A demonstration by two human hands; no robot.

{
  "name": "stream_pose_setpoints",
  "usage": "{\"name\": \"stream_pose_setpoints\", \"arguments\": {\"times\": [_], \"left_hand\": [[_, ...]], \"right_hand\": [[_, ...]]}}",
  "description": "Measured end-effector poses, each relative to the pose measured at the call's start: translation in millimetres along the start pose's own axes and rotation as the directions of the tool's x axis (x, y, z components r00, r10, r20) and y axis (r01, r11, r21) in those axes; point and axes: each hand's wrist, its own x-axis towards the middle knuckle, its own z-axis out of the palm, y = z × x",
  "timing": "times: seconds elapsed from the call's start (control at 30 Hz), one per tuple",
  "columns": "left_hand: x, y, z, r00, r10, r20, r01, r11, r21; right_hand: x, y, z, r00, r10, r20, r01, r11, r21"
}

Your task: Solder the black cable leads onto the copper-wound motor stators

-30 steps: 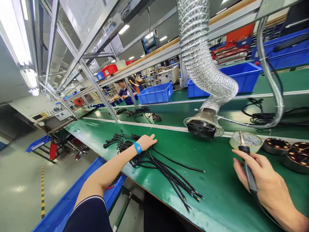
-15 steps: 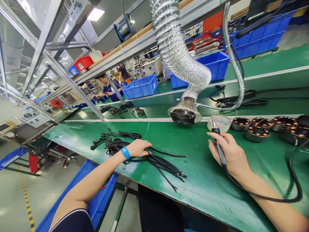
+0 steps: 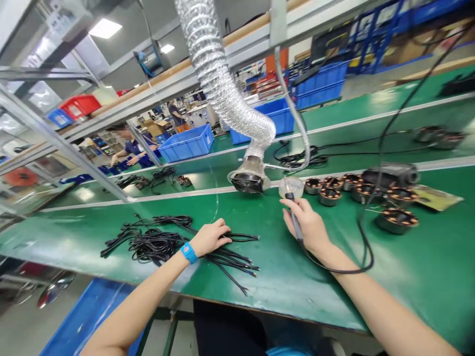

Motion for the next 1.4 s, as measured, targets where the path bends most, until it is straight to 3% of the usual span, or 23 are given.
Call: {"name": "stream_pose_setpoints", "arguments": {"times": [0.1,0.3,0.43,0.63,0.8,0.93,1.0,1.23,1.4], "left_hand": [[18.5,7.5,10.8,0.999,0.004,-0.032,-0.007,0.996,-0.085],[40.3,22.6,15.1,0.998,0.007,-0.06,-0.018,0.983,-0.181],[40.0,24.8,15.3,0.997,0.008,-0.079,-0.026,0.973,-0.23],[37.5,19.8,10.5,0.998,0.036,-0.056,-0.055,0.919,-0.39],[56.9,14.4,8.6,0.998,-0.058,-0.011,0.037,0.759,-0.65],[81.5,24.8,12.3,0.975,-0.21,-0.076,0.051,0.537,-0.842],[92.0,31.9,13.2,0.957,-0.269,-0.107,0.042,0.496,-0.867],[105.5,39.2,17.0,0.901,-0.366,-0.232,0.015,0.562,-0.827],[98.0,35.1,30.2,0.878,-0.407,-0.252,0.039,0.586,-0.81]], "right_hand": [[1.9,1.9,-4.7,0.999,0.03,-0.025,-0.032,0.997,-0.077],[7.5,26.8,-17.7,0.956,0.214,-0.199,-0.265,0.924,-0.278],[7.8,45.7,-18.8,0.943,0.288,-0.165,-0.328,0.887,-0.324],[4.4,55.2,-14.7,0.966,0.248,-0.074,-0.258,0.906,-0.335],[4.6,57.9,-13.6,0.975,0.211,-0.075,-0.223,0.909,-0.352],[2.6,55.3,-16.0,0.973,0.217,-0.075,-0.229,0.911,-0.343],[-2.1,48.2,-16.7,0.972,0.225,-0.071,-0.236,0.917,-0.321],[-25.8,7.3,-11.4,0.991,0.122,0.056,-0.107,0.97,-0.218],[-21.8,12.0,-16.1,0.982,0.186,-0.045,-0.191,0.953,-0.234]]}}
